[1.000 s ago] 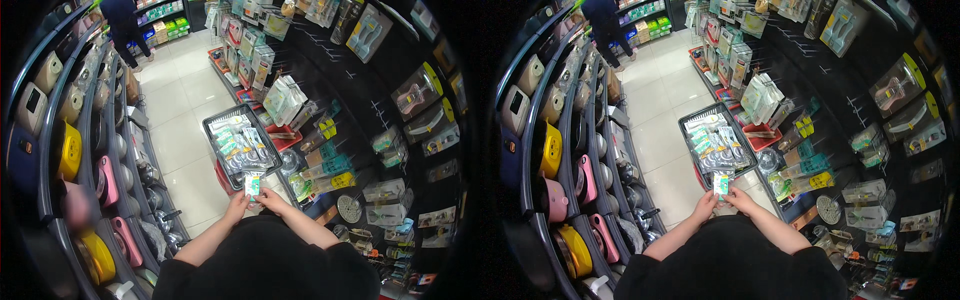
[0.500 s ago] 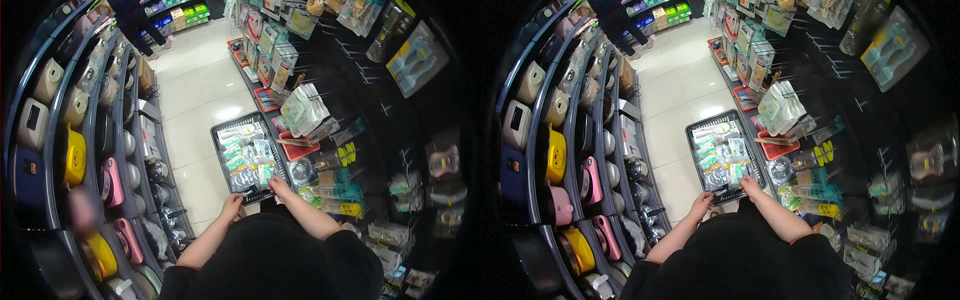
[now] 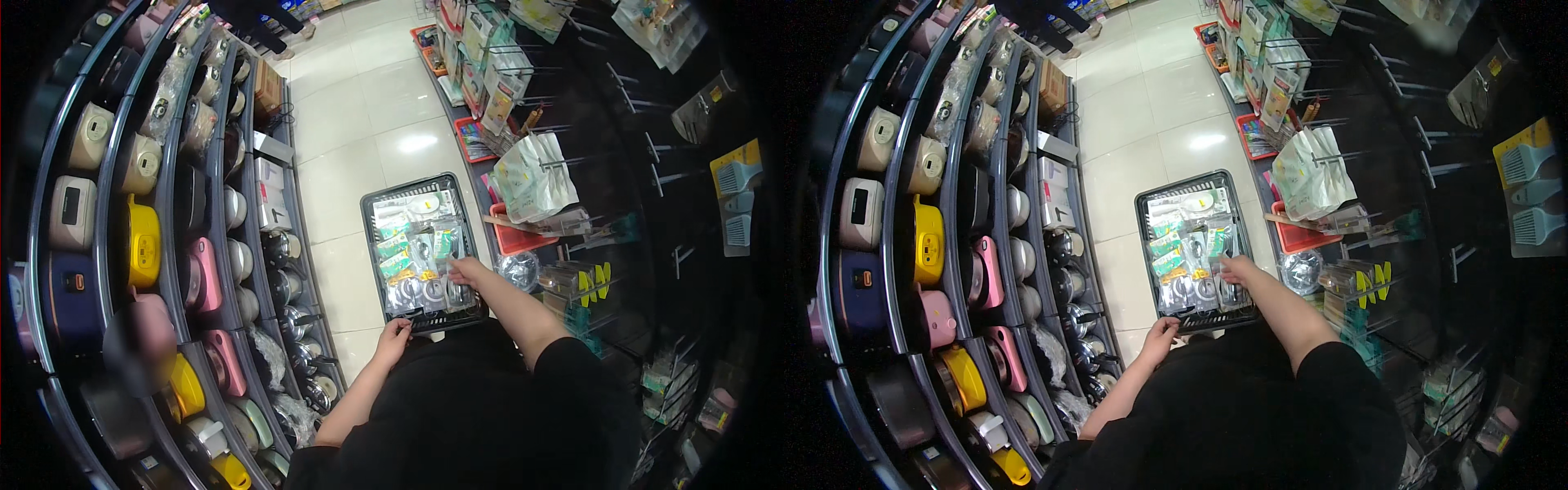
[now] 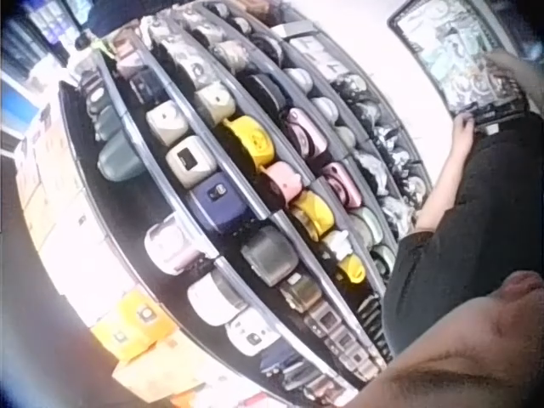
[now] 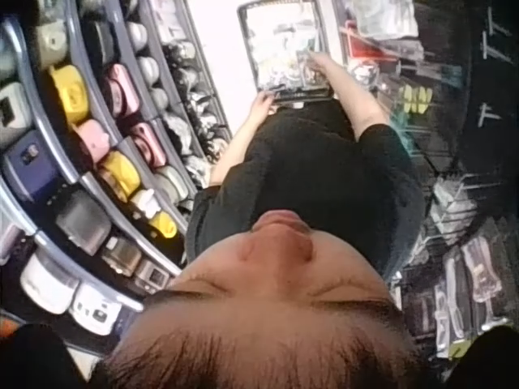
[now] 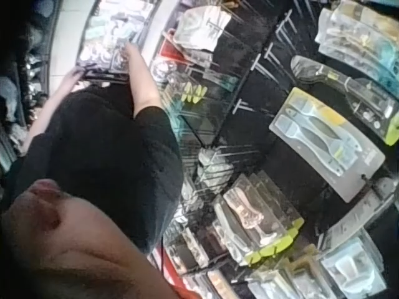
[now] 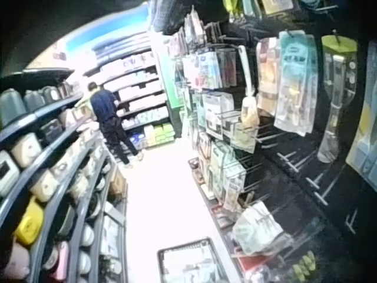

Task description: The recorder is selecting various packaged kitchen utensils and placing them into a shopping basket.

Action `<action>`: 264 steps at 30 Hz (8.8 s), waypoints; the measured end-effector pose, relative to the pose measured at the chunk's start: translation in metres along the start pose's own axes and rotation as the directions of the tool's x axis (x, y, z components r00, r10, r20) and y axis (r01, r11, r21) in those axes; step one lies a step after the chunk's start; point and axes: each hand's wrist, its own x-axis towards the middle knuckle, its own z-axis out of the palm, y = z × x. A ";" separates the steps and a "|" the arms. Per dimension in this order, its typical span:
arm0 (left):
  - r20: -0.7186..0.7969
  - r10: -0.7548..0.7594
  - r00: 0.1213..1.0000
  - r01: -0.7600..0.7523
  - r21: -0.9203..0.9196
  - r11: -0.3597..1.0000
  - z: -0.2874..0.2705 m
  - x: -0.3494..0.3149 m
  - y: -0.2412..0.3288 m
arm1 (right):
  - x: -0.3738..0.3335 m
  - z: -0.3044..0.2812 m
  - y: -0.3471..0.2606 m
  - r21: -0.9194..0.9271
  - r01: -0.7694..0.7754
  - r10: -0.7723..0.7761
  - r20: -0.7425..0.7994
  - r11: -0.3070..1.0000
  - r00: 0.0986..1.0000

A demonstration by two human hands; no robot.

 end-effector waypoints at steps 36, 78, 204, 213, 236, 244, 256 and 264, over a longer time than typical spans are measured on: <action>0.867 -0.093 0.489 -0.449 0.342 0.825 0.036 -0.113 -0.056 | -0.329 0.060 0.394 0.581 0.572 -0.204 -0.576 0.579 0.792; 0.924 0.383 0.016 -0.716 -0.257 0.649 0.553 -0.241 0.059 | -0.461 -0.115 0.516 0.478 0.856 -0.097 -0.859 0.195 0.502; 0.509 -0.019 0.860 -0.096 0.199 0.975 -0.206 0.193 0.134 | -0.133 0.274 0.057 0.464 0.480 -0.392 -0.278 0.744 0.877; 0.654 -0.130 0.745 -0.083 0.285 0.955 -0.092 0.326 0.186 | -0.124 0.331 0.038 0.600 0.558 -0.129 -0.606 0.573 0.785; 0.734 -0.428 0.528 -0.170 0.585 0.793 -0.128 0.329 0.150 | -0.114 0.431 0.035 0.675 0.669 0.095 -0.722 0.310 0.685; 0.753 -0.483 0.447 -0.334 0.641 0.691 -0.156 0.245 0.095 | -0.130 0.469 0.128 0.635 0.748 0.051 -0.768 0.193 0.639; 0.751 -0.626 0.211 -0.559 0.618 0.554 -0.171 0.058 -0.022 | -0.209 0.544 0.311 0.420 0.902 0.151 -0.890 -0.096 0.430; 0.721 -0.680 0.134 -0.713 0.547 0.439 -0.137 -0.018 -0.070 | -0.216 0.592 0.371 0.272 0.922 0.252 -0.905 -0.275 0.342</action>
